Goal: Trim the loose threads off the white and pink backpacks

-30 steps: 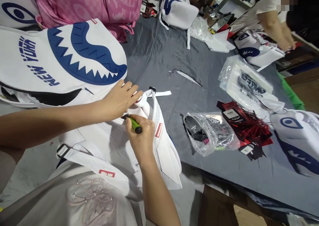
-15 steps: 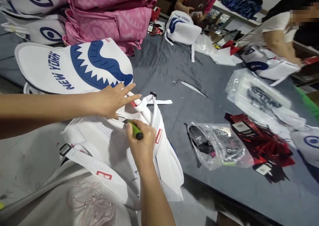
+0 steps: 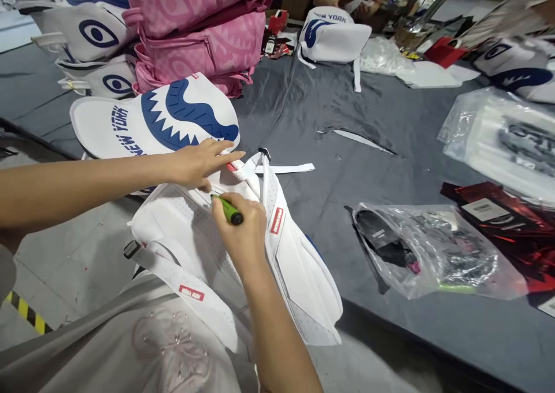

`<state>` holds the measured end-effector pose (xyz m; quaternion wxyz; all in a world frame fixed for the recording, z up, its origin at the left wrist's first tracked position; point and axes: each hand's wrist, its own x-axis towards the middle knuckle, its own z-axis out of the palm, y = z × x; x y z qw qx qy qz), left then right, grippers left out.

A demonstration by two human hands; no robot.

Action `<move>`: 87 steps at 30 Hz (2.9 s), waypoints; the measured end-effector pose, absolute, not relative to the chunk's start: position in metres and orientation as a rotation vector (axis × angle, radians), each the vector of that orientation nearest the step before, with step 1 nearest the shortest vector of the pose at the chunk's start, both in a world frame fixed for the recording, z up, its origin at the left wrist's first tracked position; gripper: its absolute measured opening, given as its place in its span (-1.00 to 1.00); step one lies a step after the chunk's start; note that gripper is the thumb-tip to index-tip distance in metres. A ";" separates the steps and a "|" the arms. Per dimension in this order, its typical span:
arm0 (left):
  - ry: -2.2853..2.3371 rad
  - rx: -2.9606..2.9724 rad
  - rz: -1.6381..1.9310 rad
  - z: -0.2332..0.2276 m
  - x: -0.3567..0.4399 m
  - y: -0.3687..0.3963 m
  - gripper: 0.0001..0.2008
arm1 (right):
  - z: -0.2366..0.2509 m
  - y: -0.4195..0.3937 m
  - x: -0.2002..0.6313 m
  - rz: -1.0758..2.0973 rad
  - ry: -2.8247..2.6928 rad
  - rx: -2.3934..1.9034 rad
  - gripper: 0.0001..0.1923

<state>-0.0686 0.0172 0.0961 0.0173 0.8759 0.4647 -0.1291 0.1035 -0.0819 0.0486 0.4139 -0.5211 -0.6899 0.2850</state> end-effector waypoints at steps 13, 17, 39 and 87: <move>1.516 2.799 -0.440 0.084 -0.062 0.010 0.17 | 0.022 -0.070 0.102 0.579 -1.890 -1.274 -0.83; 1.486 2.777 -0.345 0.083 -0.070 0.008 0.02 | 0.019 -0.068 0.104 0.574 -1.846 -1.230 -0.81; 1.540 2.508 -0.366 0.087 -0.077 0.015 0.06 | 0.023 -0.066 0.082 0.631 -1.787 -1.234 -0.75; 1.555 2.524 -0.136 0.069 -0.081 0.015 -0.04 | 0.032 -0.067 0.078 0.604 -1.778 -1.456 -0.72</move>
